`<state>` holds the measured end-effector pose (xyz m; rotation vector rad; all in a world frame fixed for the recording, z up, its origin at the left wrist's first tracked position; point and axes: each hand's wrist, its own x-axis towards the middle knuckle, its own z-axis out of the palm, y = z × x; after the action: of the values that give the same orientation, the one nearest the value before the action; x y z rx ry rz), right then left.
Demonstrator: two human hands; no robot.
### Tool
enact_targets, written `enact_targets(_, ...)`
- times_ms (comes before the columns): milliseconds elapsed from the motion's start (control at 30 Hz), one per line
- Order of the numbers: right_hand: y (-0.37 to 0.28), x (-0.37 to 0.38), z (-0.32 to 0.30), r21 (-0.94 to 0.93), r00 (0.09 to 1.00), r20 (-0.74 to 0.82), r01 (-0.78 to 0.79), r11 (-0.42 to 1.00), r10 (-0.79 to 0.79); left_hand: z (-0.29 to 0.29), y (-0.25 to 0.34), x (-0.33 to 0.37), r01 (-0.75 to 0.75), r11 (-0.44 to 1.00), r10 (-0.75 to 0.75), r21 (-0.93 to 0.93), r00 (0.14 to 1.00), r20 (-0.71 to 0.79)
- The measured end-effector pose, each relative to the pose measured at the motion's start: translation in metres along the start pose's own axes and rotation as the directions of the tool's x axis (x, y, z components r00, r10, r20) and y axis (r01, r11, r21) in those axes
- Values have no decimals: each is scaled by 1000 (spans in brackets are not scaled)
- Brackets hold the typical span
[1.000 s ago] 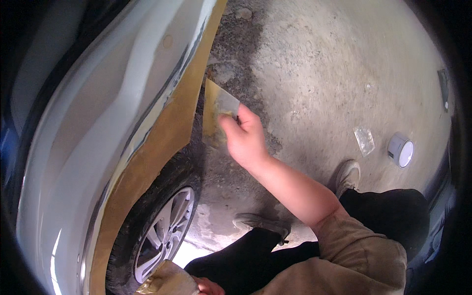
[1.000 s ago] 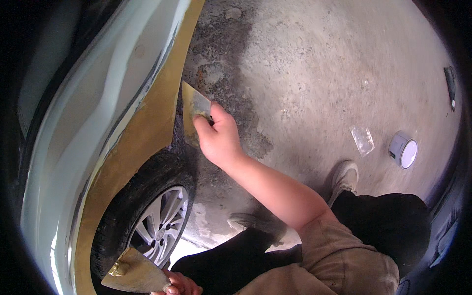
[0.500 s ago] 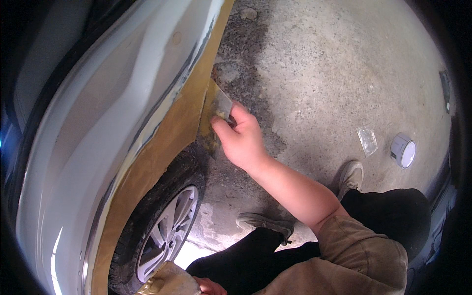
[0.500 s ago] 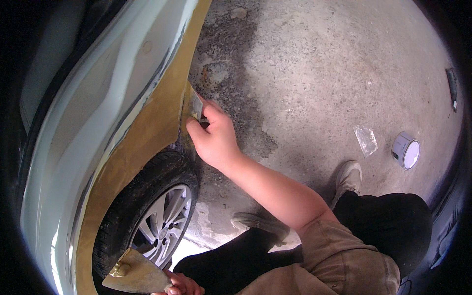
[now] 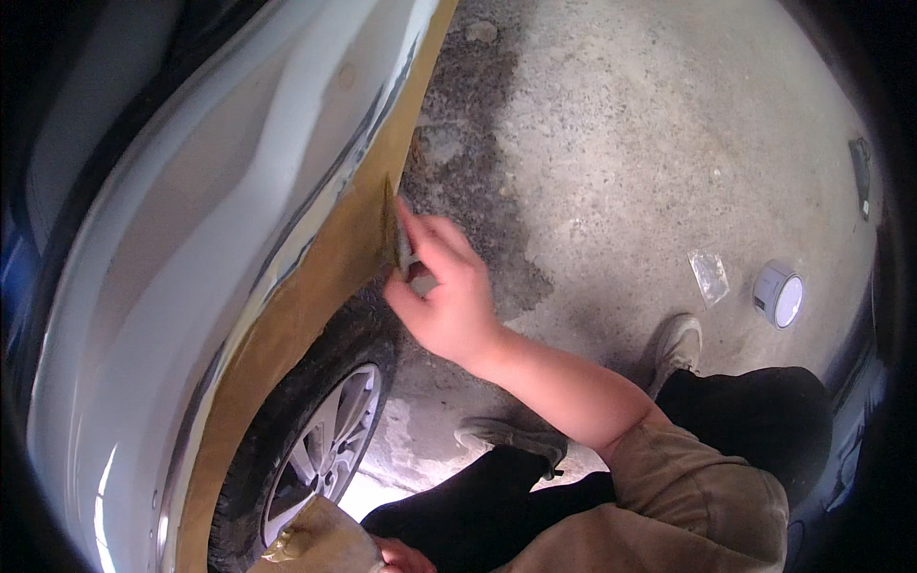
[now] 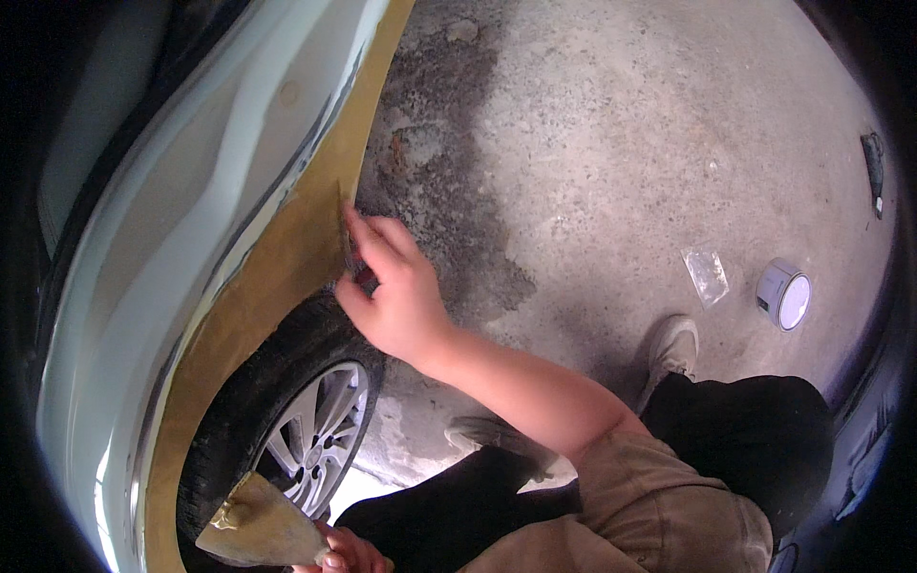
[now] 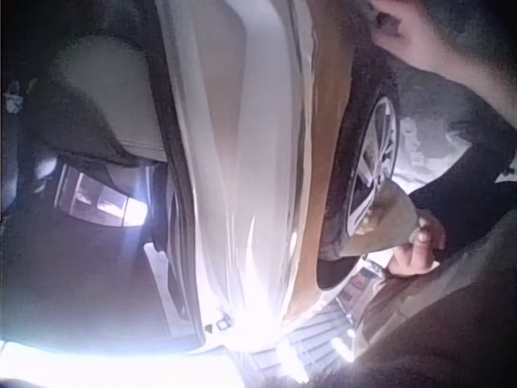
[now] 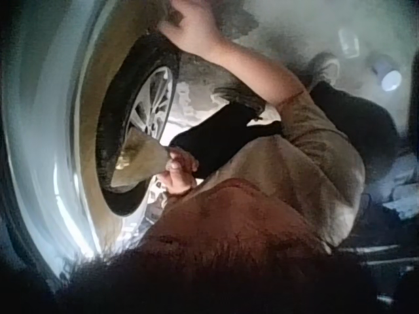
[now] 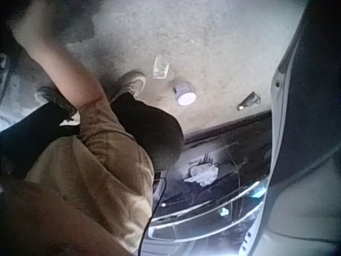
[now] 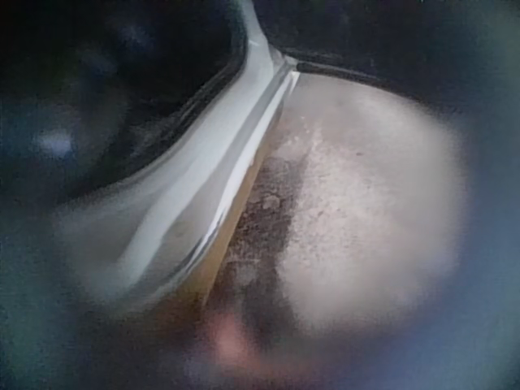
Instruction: The person applies a beige body filler to the lower side panel of a white car using a putty knife, smoothing the material along the edge. The person repeatedly spreads and levels the filler along the panel's lower trim area.
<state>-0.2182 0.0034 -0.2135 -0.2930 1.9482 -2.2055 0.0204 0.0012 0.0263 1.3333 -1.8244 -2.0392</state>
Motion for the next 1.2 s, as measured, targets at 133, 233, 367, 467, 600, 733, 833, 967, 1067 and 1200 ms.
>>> enact_targets(133, 4, 0, -8, 3, 987, -127, -99, 995, 99, -5, 0, -3, 51, 998, -51, 21, 999, -4)
enact_targets(233, 9, 4, -12, -3, 982, -72, -178, 984, 177, -5, -2, -8, 14, 1000, -14, 5, 1000, -23)
enact_targets(367, 17, 2, -9, 108, 983, -40, -175, 979, 180, -3, 0, -9, 7, 1000, -7, 13, 999, -40)
enact_targets(467, 21, 4, -10, -13, 996, -78, -54, 998, 53, 0, 0, 1, 65, 996, -59, -64, 994, 94)
enact_targets(600, -23, -2, -35, -133, 963, -118, 224, 965, -240, 6, -1, 10, 28, 994, -52, -105, 970, -238)
enact_targets(733, -95, -29, -64, -76, 798, 322, 559, 826, -510, 7, 4, 24, -112, 989, 99, 100, 988, 120)
enact_targets(833, -124, -47, -61, 21, 703, 438, 614, 789, -560, 13, 10, 28, -85, 994, 83, 72, 996, 34)
enact_targets(967, -138, -60, -47, 8, 714, 412, 618, 786, -565, 16, 10, 31, -270, 914, 265, 304, 962, 59)
enact_targets(1067, -143, -61, -44, -9, 706, 451, 616, 788, -546, 12, 8, 29, -256, 884, 229, 390, 967, 115)
enact_targets(1200, -144, -61, -39, -40, 713, 458, 613, 789, -530, 5, 3, 24, -235, 890, 184, 391, 969, 163)
